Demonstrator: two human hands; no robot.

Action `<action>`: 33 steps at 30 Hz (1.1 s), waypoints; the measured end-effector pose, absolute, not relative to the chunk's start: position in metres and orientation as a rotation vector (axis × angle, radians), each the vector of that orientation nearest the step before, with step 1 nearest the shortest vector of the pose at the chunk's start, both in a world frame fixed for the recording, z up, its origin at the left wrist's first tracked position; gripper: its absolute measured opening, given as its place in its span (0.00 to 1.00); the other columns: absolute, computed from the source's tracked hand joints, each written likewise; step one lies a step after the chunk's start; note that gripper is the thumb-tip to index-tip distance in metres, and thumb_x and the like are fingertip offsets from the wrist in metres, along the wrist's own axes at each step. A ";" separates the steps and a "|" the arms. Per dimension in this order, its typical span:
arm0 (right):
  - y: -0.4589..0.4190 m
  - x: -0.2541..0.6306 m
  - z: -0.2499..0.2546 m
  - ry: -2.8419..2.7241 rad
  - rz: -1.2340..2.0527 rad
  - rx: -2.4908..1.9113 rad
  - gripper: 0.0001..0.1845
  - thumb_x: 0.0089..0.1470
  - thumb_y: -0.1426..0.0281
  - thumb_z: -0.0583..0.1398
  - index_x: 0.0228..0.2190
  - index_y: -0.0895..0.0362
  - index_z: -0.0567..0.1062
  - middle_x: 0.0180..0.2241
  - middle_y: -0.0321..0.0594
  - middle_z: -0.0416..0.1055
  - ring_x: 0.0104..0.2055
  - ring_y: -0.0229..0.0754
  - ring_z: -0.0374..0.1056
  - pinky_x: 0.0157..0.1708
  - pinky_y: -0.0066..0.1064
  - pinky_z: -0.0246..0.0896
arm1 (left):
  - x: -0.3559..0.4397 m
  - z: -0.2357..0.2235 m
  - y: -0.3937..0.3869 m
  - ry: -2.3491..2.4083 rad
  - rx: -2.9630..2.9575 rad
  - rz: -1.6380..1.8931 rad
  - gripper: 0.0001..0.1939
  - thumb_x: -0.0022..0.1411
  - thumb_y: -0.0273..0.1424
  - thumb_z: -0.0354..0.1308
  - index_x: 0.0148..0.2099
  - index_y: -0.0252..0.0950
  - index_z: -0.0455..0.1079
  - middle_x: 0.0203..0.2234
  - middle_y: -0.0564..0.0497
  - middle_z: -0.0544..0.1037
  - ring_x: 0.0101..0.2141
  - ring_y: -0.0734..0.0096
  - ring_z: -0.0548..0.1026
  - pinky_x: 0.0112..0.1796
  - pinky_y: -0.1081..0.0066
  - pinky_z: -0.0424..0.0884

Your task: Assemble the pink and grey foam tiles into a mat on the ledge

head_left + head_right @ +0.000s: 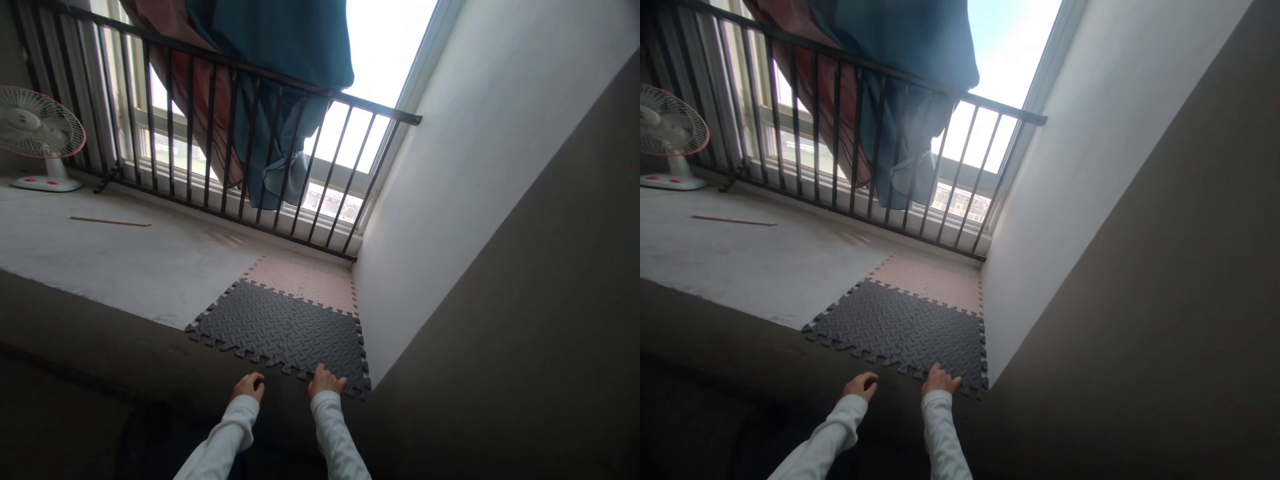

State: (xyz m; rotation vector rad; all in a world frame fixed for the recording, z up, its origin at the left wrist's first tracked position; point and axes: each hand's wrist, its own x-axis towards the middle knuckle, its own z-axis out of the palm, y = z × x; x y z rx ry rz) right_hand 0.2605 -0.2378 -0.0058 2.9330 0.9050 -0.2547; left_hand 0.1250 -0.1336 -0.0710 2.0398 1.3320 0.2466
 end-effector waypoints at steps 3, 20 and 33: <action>-0.243 0.267 -0.007 0.893 -0.277 2.928 0.20 0.44 0.65 0.56 0.41 0.59 0.66 0.36 0.49 0.72 0.40 0.49 0.67 0.45 0.49 0.47 | 0.126 -0.075 -0.133 1.309 2.060 0.257 0.11 0.51 0.24 0.49 0.35 0.37 0.71 0.34 0.52 0.76 0.35 0.79 0.71 0.38 0.81 0.63; -0.232 0.265 0.001 0.812 -0.281 3.027 0.23 0.42 0.67 0.56 0.44 0.52 0.62 0.34 0.44 0.73 0.38 0.47 0.68 0.40 0.46 0.50 | 0.119 -0.086 -0.129 1.245 2.156 0.406 0.12 0.52 0.22 0.48 0.34 0.36 0.71 0.31 0.51 0.76 0.33 0.78 0.72 0.37 0.78 0.65; -0.225 0.264 0.000 0.919 -0.208 2.920 0.16 0.46 0.72 0.52 0.39 0.54 0.70 0.33 0.46 0.73 0.36 0.46 0.69 0.47 0.51 0.43 | 0.119 -0.092 -0.128 1.264 2.118 0.600 0.13 0.50 0.21 0.47 0.35 0.38 0.69 0.30 0.53 0.74 0.33 0.76 0.71 0.38 0.75 0.66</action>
